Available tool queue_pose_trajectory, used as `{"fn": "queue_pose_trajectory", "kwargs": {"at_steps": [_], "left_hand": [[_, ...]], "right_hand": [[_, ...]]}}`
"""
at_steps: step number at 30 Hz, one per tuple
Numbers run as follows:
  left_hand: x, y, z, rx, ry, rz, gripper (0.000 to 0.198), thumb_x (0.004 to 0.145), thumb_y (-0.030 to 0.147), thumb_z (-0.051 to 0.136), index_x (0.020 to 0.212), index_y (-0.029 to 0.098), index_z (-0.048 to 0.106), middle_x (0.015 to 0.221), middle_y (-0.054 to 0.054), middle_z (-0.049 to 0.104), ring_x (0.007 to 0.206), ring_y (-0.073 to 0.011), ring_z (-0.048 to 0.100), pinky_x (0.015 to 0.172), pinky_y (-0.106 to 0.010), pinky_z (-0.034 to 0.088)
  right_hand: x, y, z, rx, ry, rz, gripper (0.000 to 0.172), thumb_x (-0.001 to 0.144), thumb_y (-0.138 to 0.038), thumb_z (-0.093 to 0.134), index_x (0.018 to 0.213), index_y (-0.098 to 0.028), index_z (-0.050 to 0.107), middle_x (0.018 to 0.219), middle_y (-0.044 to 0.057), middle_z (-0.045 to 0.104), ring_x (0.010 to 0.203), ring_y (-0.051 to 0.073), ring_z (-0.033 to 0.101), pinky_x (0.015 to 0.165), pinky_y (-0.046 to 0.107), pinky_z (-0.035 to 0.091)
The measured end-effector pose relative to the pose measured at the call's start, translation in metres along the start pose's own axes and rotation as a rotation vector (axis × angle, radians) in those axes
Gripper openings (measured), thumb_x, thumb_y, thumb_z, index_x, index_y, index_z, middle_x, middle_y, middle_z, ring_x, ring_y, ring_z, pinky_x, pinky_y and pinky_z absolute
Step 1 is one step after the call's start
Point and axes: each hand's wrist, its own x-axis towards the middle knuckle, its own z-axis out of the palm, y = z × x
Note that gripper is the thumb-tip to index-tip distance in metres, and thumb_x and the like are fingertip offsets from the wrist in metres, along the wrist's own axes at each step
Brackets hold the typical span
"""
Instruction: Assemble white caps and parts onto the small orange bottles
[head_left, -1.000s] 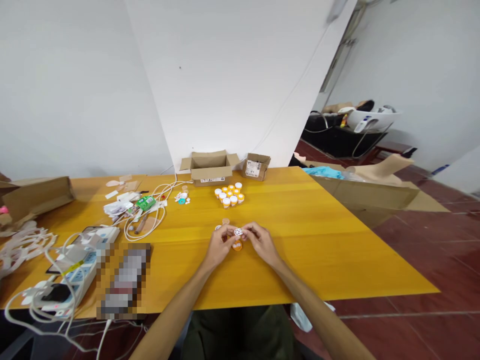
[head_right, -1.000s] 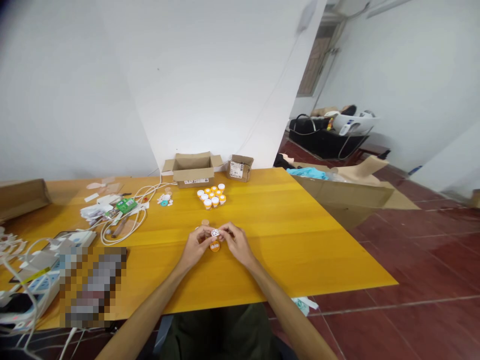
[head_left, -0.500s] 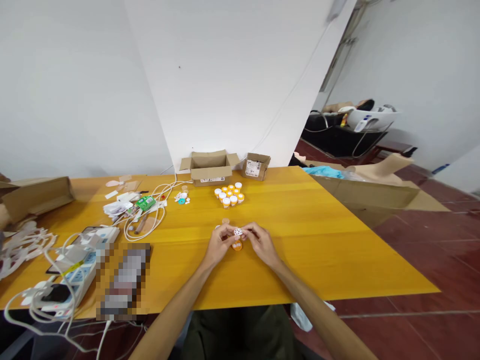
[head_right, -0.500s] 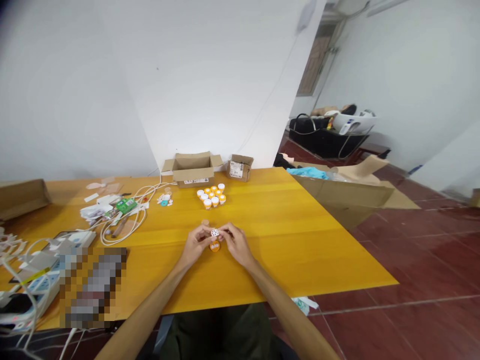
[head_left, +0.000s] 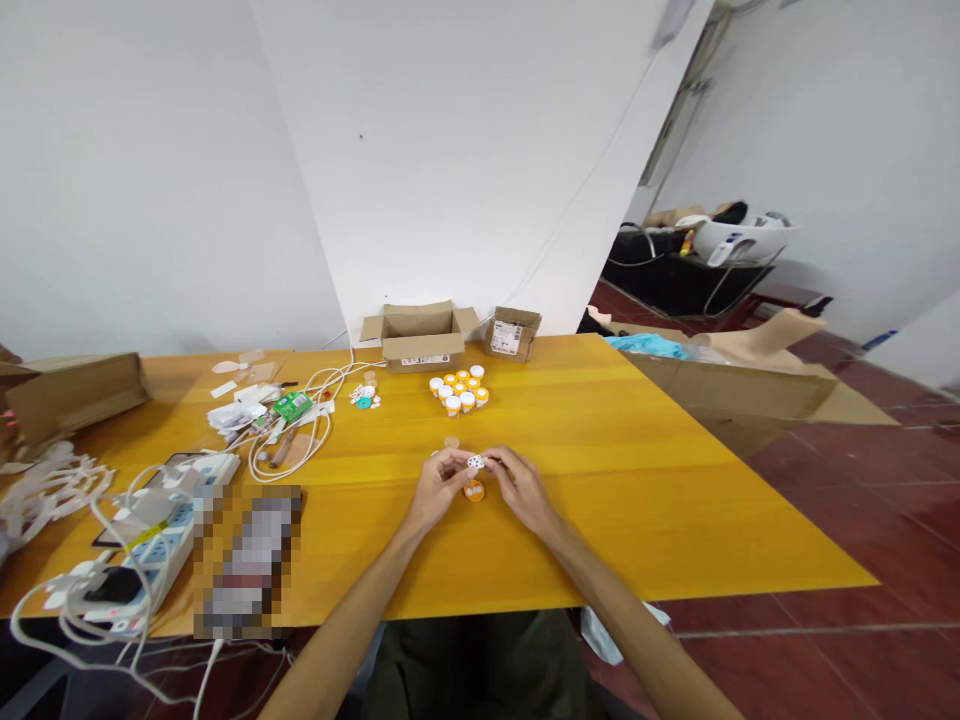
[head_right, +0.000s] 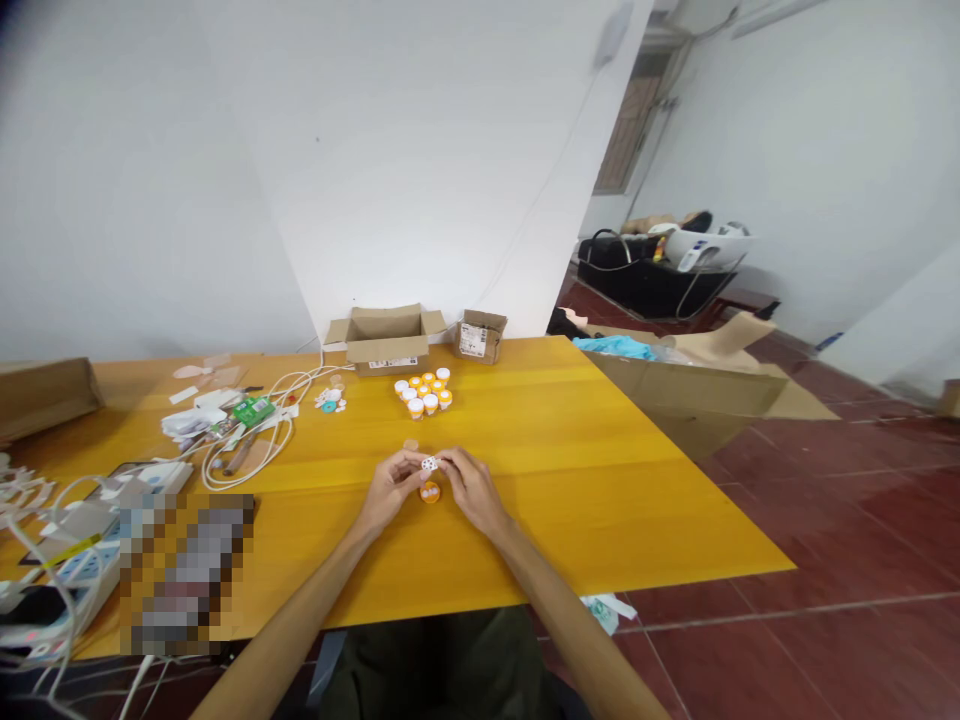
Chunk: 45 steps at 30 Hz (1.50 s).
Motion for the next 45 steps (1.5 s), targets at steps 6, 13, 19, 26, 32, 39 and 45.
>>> {"fn": "queue_pose_trajectory", "kwargs": {"at_steps": [6, 13, 19, 26, 32, 39, 45], "left_hand": [[-0.001, 0.000, 0.000, 0.010, -0.014, 0.000, 0.034, 0.067, 0.047, 0.082, 0.080, 0.017, 0.071, 0.071, -0.001, 0.068, 0.063, -0.0130, 0.058, 0.064, -0.026, 0.049], [-0.001, 0.000, 0.002, 0.021, -0.038, 0.008, 0.033, 0.069, 0.045, 0.081, 0.082, 0.017, 0.070, 0.070, -0.001, 0.068, 0.061, -0.0128, 0.058, 0.063, -0.026, 0.049], [-0.001, 0.000, 0.005, 0.015, -0.028, 0.043, 0.026, 0.071, 0.038, 0.079, 0.083, 0.018, 0.067, 0.080, -0.002, 0.071, 0.070, -0.0150, 0.064, 0.070, -0.027, 0.052], [-0.004, -0.003, 0.007, 0.206, 0.028, 0.110, 0.013, 0.077, 0.029, 0.069, 0.086, 0.020, 0.069, 0.081, -0.002, 0.072, 0.075, -0.0173, 0.064, 0.072, -0.028, 0.051], [-0.006, -0.002, 0.008, 0.342, 0.072, 0.181, 0.010, 0.078, 0.028, 0.069, 0.083, 0.020, 0.072, 0.075, -0.001, 0.069, 0.069, -0.0168, 0.059, 0.068, -0.028, 0.047], [-0.006, -0.003, 0.008, 0.466, 0.076, 0.235, 0.008, 0.078, 0.024, 0.071, 0.086, 0.022, 0.073, 0.076, -0.001, 0.067, 0.070, -0.0175, 0.056, 0.070, -0.029, 0.046], [-0.012, 0.001, -0.001, 0.537, 0.099, 0.277, 0.016, 0.079, 0.027, 0.070, 0.095, 0.024, 0.070, 0.084, -0.002, 0.065, 0.077, -0.0192, 0.058, 0.077, -0.031, 0.048]], "right_hand": [[-0.002, 0.002, 0.001, -0.029, -0.013, -0.001, 0.027, 0.099, -0.038, 0.044, 0.083, -0.026, 0.063, 0.075, 0.002, 0.065, 0.068, 0.019, 0.059, 0.068, 0.030, 0.051], [-0.002, 0.000, 0.001, -0.012, 0.016, 0.020, 0.031, 0.099, -0.043, 0.044, 0.080, -0.025, 0.061, 0.071, 0.001, 0.063, 0.066, 0.019, 0.057, 0.064, 0.028, 0.048], [0.001, -0.002, 0.001, 0.050, 0.000, 0.078, 0.032, 0.097, -0.045, 0.048, 0.077, -0.024, 0.062, 0.068, 0.000, 0.064, 0.063, 0.017, 0.059, 0.061, 0.027, 0.048], [0.003, -0.007, 0.001, 0.110, 0.001, 0.086, 0.029, 0.095, -0.045, 0.051, 0.082, -0.024, 0.067, 0.079, 0.003, 0.073, 0.072, 0.020, 0.066, 0.069, 0.030, 0.055], [0.001, -0.006, 0.001, 0.076, 0.010, 0.077, 0.025, 0.094, -0.042, 0.052, 0.086, -0.025, 0.069, 0.082, 0.004, 0.074, 0.076, 0.021, 0.068, 0.071, 0.031, 0.056], [0.000, 0.005, 0.004, 0.050, -0.013, 0.075, 0.023, 0.095, -0.039, 0.050, 0.090, -0.026, 0.068, 0.084, 0.003, 0.073, 0.075, 0.020, 0.067, 0.073, 0.032, 0.056], [0.002, 0.018, 0.005, -0.166, 0.063, 0.050, 0.021, 0.096, -0.030, 0.048, 0.090, -0.026, 0.068, 0.086, 0.005, 0.073, 0.079, 0.023, 0.067, 0.075, 0.035, 0.055]]}}
